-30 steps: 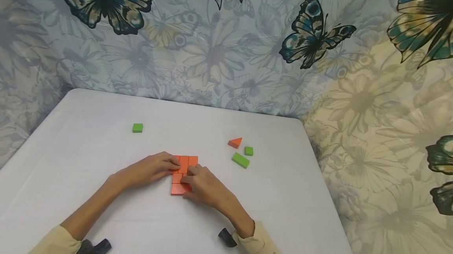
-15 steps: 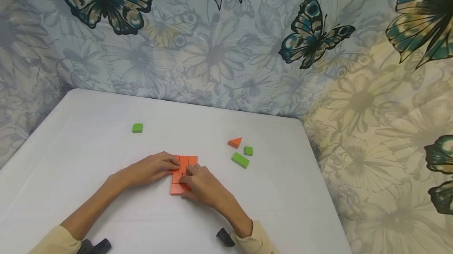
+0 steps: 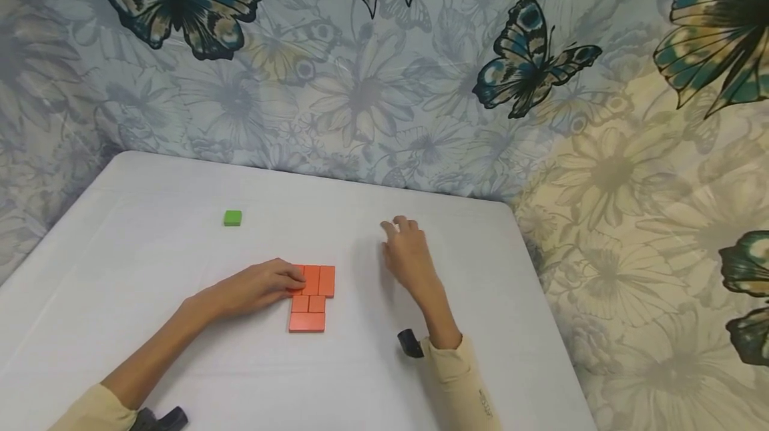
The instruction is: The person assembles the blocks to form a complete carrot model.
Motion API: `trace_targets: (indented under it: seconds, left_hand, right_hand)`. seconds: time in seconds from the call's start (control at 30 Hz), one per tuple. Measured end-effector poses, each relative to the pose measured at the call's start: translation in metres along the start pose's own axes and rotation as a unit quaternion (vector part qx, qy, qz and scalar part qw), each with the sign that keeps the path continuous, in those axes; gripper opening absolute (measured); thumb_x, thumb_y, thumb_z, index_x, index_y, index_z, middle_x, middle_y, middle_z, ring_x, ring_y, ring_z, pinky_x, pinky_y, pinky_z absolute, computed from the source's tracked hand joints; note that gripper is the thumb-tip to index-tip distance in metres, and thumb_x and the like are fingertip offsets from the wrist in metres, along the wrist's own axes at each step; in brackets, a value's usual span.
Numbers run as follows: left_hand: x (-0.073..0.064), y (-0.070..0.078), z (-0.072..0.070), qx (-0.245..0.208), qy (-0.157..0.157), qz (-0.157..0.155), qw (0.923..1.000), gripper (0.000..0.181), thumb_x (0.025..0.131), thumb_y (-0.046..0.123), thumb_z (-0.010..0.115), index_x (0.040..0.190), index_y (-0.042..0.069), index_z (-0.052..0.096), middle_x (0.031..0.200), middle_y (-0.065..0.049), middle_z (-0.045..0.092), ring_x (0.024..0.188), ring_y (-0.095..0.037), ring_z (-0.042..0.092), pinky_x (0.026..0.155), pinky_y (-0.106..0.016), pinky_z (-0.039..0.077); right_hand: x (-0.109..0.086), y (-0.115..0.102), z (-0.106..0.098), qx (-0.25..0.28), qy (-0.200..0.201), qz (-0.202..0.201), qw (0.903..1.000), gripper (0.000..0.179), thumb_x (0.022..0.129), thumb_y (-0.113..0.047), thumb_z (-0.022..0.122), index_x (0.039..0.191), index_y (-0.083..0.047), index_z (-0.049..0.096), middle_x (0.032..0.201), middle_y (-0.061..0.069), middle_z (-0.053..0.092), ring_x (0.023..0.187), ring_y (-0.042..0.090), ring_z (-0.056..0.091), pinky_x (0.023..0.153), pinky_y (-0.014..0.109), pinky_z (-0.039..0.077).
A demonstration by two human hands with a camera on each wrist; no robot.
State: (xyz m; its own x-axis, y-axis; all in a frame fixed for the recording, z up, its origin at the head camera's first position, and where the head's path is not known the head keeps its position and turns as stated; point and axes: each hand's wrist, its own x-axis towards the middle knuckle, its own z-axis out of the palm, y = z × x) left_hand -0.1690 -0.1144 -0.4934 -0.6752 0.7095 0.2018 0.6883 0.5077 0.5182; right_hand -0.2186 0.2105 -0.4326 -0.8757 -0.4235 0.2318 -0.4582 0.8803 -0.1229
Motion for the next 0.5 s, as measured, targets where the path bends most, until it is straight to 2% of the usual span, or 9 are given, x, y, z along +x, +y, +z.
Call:
trace_targets:
  seconds: [0.1,0.17,0.23,0.3,0.4,0.5]
  left_hand:
    - [-0.001,0.0,0.0,0.0,0.002,0.0,1.0,0.029,0.099,0.007,0.069,0.127,0.008,0.075,0.13,-0.002,0.07,0.126,-0.021,0.065,0.109,-0.04,0.057]
    - [-0.001,0.001,0.0,0.0,0.003,0.001,1.0,0.029,0.099,0.007,0.069,0.127,0.008,0.075,0.13,-0.002,0.07,0.125,-0.022,0.065,0.109,-0.04,0.057]
    - [-0.001,0.001,0.0,0.0,0.003,0.003,1.0,0.029,0.099,0.007,0.07,0.127,0.008,0.075,0.13,-0.002,0.07,0.125,-0.022,0.065,0.109,-0.04,0.057]
    - [-0.001,0.0,0.001,0.002,0.002,0.003,1.0,0.029,0.099,0.007,0.07,0.127,0.009,0.075,0.13,-0.002,0.07,0.125,-0.021,0.065,0.109,-0.04,0.057]
    - [-0.002,-0.001,0.002,0.006,0.002,0.003,1.0,0.029,0.099,0.007,0.07,0.128,0.009,0.075,0.13,-0.001,0.07,0.125,-0.021,0.065,0.109,-0.04,0.057]
    - [-0.002,-0.002,0.002,0.007,0.002,0.003,1.0,0.029,0.099,0.008,0.069,0.128,0.009,0.075,0.13,-0.001,0.07,0.125,-0.021,0.065,0.109,-0.04,0.057]
  right_hand:
    - [0.005,0.019,0.003,-0.022,-0.058,0.043,0.9971,0.042,0.091,0.001,0.073,0.133,0.003,0.066,0.134,0.031,0.062,0.116,0.052,0.062,0.093,0.059,0.059]
    - [0.007,0.025,0.007,-0.02,-0.098,0.053,0.9936,0.038,0.093,0.005,0.069,0.131,0.005,0.067,0.129,0.03,0.063,0.111,0.048,0.064,0.093,0.055,0.06]
    - [0.007,0.027,0.013,0.002,-0.118,0.052,0.9916,0.035,0.093,0.008,0.066,0.128,0.006,0.069,0.121,0.027,0.065,0.102,0.041,0.065,0.09,0.048,0.061]
    - [0.006,0.026,0.016,0.023,-0.12,0.042,0.9916,0.032,0.093,0.008,0.066,0.124,0.005,0.071,0.113,0.024,0.066,0.095,0.035,0.065,0.087,0.044,0.061]
    - [0.006,0.022,0.017,0.042,-0.107,0.025,0.9931,0.033,0.092,0.0,0.072,0.125,0.003,0.071,0.112,0.021,0.067,0.092,0.032,0.064,0.083,0.043,0.06]
    - [0.006,0.02,0.016,0.025,-0.094,0.014,0.9952,0.037,0.091,-0.01,0.079,0.126,0.001,0.071,0.115,0.021,0.068,0.094,0.033,0.063,0.08,0.044,0.059]
